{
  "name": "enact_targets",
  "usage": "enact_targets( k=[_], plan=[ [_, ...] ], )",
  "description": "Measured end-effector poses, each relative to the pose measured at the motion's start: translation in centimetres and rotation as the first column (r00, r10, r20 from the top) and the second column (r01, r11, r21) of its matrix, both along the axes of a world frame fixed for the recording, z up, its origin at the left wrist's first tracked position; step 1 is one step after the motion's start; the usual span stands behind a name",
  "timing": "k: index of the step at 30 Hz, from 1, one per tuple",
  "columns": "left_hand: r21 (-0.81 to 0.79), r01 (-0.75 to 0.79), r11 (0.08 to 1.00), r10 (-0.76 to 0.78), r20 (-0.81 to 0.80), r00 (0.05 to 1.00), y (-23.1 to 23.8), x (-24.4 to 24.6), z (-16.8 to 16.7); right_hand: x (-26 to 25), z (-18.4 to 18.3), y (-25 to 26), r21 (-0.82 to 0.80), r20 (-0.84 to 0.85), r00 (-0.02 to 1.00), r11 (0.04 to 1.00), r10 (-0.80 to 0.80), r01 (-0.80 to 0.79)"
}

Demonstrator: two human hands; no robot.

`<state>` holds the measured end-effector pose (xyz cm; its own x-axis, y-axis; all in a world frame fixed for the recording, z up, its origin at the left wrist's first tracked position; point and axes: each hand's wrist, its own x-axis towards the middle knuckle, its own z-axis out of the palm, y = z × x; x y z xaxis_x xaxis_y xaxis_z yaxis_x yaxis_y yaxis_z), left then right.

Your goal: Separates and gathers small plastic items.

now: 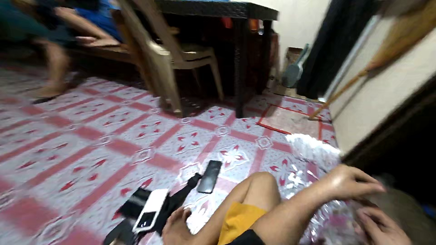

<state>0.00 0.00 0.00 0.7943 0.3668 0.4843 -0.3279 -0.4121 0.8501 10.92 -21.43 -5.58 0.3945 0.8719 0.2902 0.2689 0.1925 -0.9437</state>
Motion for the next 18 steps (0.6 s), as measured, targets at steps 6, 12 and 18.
enact_targets(
  k=[6,12,18],
  plan=[
    [-0.053,-0.085,0.995,0.082,-0.049,0.995,-1.1,-8.4,5.0,-10.0,4.3,1.9,0.087,0.070,0.911,0.912,-0.407,0.401],
    [-0.111,-0.034,0.993,0.026,-0.079,0.997,-1.1,-10.6,4.2,-12.2,4.5,2.9,0.082,0.034,0.911,0.910,-0.411,0.407],
    [-0.161,-0.030,0.986,0.027,-0.020,0.999,-0.8,-11.7,4.2,-13.0,4.4,3.2,0.066,0.011,0.927,0.925,-0.375,0.373]
  ],
)
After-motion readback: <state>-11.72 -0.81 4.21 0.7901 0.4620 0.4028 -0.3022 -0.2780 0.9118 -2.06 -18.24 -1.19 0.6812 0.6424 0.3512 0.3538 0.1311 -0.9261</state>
